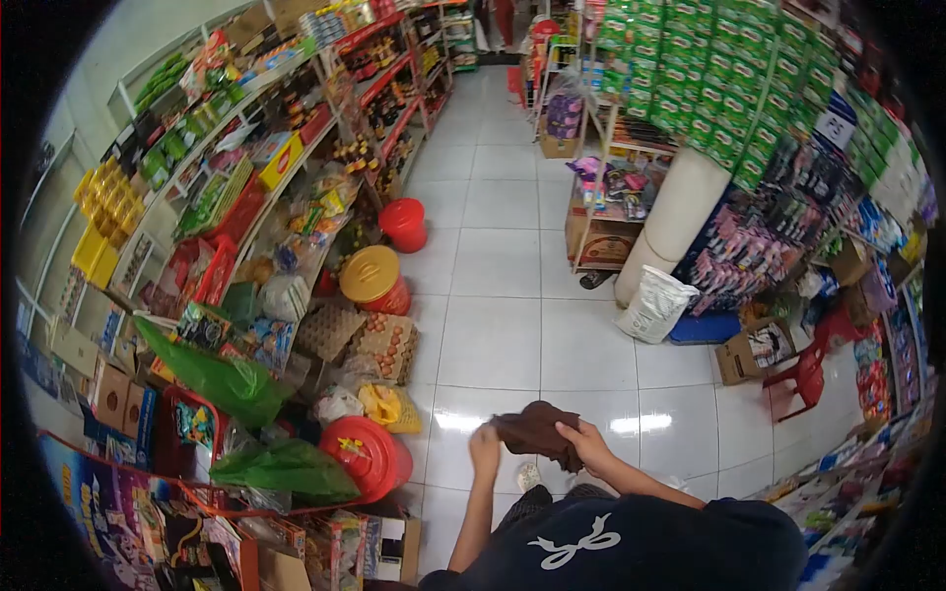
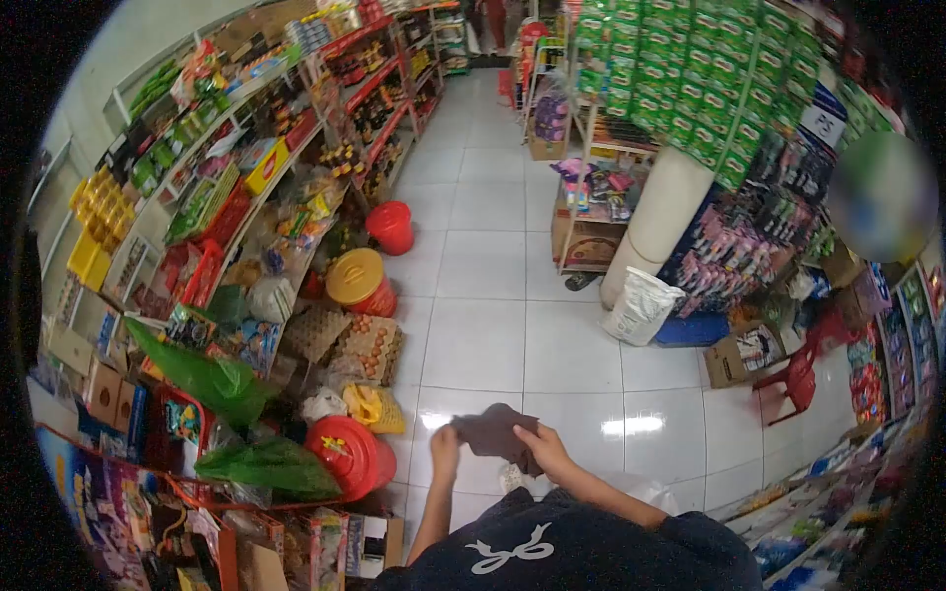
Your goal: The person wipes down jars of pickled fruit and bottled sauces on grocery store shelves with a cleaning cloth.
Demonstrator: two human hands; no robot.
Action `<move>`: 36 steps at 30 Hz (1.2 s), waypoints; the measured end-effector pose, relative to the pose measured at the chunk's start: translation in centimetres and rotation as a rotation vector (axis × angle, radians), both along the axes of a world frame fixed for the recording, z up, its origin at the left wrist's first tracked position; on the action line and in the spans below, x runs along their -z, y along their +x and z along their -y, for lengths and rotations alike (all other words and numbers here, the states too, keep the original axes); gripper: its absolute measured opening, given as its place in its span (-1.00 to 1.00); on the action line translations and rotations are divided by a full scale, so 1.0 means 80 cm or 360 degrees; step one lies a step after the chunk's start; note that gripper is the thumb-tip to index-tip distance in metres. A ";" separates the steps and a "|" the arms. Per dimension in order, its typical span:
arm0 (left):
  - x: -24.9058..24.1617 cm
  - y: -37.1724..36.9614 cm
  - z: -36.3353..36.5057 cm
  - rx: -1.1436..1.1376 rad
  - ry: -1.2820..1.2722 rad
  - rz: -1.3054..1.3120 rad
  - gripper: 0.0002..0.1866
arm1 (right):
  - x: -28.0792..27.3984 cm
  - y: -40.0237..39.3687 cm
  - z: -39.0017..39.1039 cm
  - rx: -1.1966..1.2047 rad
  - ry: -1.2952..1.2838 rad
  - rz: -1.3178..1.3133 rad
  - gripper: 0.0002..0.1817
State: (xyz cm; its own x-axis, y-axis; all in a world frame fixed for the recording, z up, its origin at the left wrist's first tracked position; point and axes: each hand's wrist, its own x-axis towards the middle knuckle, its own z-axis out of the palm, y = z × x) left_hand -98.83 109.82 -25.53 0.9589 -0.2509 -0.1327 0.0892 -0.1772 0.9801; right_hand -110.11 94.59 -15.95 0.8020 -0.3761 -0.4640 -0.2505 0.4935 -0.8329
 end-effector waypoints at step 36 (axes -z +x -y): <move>-0.219 0.743 0.361 0.0454 0.0487 0.0622 -0.68 | -0.034 0.815 0.364 -0.0901 -0.0289 0.0035 -0.72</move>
